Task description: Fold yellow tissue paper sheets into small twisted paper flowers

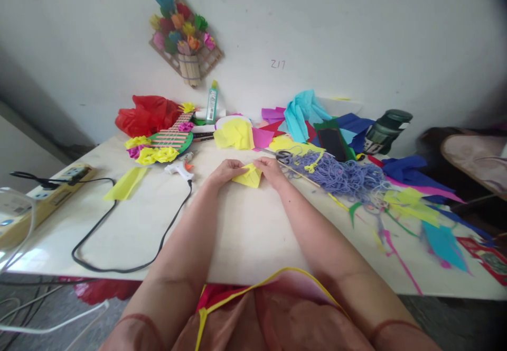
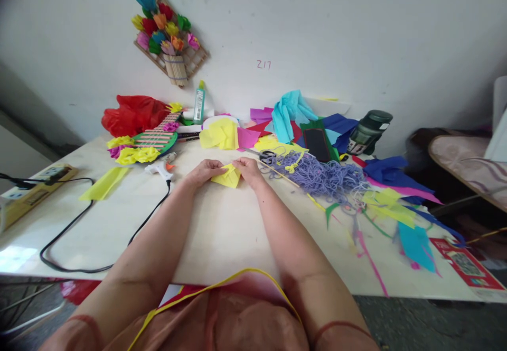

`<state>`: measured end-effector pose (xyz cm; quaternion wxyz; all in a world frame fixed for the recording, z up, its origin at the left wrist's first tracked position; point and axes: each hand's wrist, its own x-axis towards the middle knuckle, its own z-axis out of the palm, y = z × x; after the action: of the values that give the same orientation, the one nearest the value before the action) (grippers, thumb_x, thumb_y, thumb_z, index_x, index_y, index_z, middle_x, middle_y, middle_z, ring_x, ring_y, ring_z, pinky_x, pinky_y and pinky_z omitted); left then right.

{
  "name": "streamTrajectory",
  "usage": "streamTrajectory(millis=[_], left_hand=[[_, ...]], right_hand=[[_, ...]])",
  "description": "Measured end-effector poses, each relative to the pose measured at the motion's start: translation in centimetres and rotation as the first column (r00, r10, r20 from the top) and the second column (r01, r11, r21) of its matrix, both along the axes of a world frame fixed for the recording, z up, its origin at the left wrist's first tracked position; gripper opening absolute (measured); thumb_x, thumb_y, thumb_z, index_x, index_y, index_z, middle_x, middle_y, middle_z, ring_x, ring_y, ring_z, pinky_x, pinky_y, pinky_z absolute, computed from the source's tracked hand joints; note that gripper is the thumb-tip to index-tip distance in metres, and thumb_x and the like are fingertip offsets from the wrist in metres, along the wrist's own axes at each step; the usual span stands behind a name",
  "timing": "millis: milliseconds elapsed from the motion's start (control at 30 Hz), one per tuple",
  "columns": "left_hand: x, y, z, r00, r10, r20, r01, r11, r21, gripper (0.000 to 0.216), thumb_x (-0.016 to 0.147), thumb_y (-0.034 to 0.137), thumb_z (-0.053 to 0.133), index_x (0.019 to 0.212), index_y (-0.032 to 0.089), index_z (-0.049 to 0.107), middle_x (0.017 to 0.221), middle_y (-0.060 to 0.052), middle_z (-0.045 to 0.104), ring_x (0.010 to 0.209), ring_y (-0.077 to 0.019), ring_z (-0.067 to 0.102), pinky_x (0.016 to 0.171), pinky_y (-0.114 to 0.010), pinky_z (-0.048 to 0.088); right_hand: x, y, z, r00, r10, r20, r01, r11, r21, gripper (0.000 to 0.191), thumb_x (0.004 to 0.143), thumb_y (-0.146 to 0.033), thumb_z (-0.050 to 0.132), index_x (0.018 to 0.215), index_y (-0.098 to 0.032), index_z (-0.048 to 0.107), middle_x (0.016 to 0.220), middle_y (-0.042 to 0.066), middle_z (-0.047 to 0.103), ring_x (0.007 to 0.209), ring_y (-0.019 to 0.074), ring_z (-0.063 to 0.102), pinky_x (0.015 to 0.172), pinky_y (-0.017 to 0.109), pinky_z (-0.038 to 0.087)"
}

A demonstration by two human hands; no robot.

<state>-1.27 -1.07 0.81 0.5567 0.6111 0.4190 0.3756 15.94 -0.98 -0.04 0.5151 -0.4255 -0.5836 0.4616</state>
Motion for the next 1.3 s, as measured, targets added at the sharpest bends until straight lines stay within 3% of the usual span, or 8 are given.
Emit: streamTrajectory(millis=[100,233,333,433,633,900,1100,1300], left_hand=[[0.2,0.6,-0.4,0.988,0.108,0.106,-0.113,0.992,0.047,0.027,0.057,0.038,0.069,0.066,0.014,0.058,0.053,0.003,0.055,0.045,-0.0072,0.046,0.042,-0.019,0.029],[0.7,1.4,-0.7,0.887,0.304,0.349,-0.318,0.948,-0.017,0.030,0.054,0.038,0.072,0.064,0.015,0.055,0.053,0.004,0.053,0.046,-0.0063,0.047,0.045,-0.020,0.033],[1.2,1.4,-0.7,0.826,0.326,0.460,-0.337,0.940,-0.061,0.033,0.053,0.038,0.073,0.067,0.014,0.056,0.058,0.002,0.056,0.051,-0.0075,0.051,0.050,-0.021,0.037],[1.7,1.1,-0.6,0.808,0.276,0.520,-0.280,0.957,-0.074,0.033,0.053,0.037,0.073,0.069,0.014,0.056,0.061,0.001,0.059,0.055,-0.0095,0.054,0.054,-0.023,0.041],[1.5,0.9,-0.5,0.830,0.253,0.497,-0.233,0.967,-0.104,0.029,0.052,0.031,0.073,0.065,0.014,0.054,0.057,0.001,0.056,0.052,-0.0095,0.053,0.052,-0.023,0.041],[1.0,0.6,0.1,0.919,0.122,0.375,-0.099,0.992,-0.079,0.028,0.053,0.028,0.071,0.061,0.014,0.048,0.064,0.001,0.058,0.061,-0.0127,0.058,0.060,-0.028,0.046],[1.2,0.6,0.0,0.926,0.151,0.345,-0.150,0.988,-0.031,0.029,0.056,0.032,0.071,0.065,0.014,0.051,0.059,0.000,0.057,0.057,-0.0118,0.056,0.059,-0.027,0.046],[1.5,0.6,-0.3,0.931,0.142,0.336,-0.151,0.989,0.000,0.028,0.059,0.033,0.070,0.068,0.013,0.053,0.064,-0.002,0.060,0.057,-0.0113,0.056,0.059,-0.026,0.046]], right_hand=[[0.0,0.1,0.2,0.991,-0.027,-0.132,0.013,0.994,-0.108,0.034,0.065,-0.049,0.058,0.076,-0.017,0.056,0.059,0.000,0.059,0.050,0.0114,0.053,0.045,0.022,0.041],[-0.2,0.1,0.5,0.981,0.023,-0.193,-0.061,0.979,-0.193,0.037,0.068,-0.050,0.057,0.082,-0.017,0.054,0.065,0.004,0.064,0.053,0.0142,0.060,0.039,0.020,0.039],[-0.9,-0.1,0.6,0.983,0.062,-0.175,-0.095,0.978,-0.184,0.034,0.065,-0.045,0.062,0.080,-0.015,0.055,0.069,0.006,0.065,0.057,0.0136,0.061,0.042,0.020,0.042],[-1.6,-0.1,0.4,0.989,0.014,-0.149,-0.038,0.987,-0.154,0.032,0.061,-0.039,0.066,0.080,-0.015,0.057,0.066,0.004,0.064,0.054,0.0120,0.058,0.041,0.019,0.040],[-1.6,0.4,0.3,0.987,-0.103,-0.127,0.090,0.991,-0.104,0.025,0.058,-0.035,0.063,0.071,-0.015,0.057,0.059,0.000,0.059,0.050,0.0097,0.053,0.039,0.018,0.035],[-0.7,0.6,0.7,0.980,-0.111,-0.168,0.092,0.989,-0.115,0.028,0.057,-0.039,0.062,0.070,-0.015,0.057,0.058,-0.001,0.058,0.049,0.0099,0.052,0.042,0.020,0.039],[-1.1,0.2,1.0,0.967,-0.081,-0.241,0.045,0.987,-0.153,0.041,0.061,-0.054,0.058,0.074,-0.015,0.058,0.062,0.001,0.061,0.049,0.0117,0.055,0.039,0.021,0.040],[-1.2,0.4,0.9,0.982,-0.093,-0.167,0.076,0.992,-0.101,0.035,0.056,-0.043,0.066,0.073,-0.014,0.059,0.064,0.000,0.063,0.046,0.0089,0.053,0.038,0.019,0.038]])
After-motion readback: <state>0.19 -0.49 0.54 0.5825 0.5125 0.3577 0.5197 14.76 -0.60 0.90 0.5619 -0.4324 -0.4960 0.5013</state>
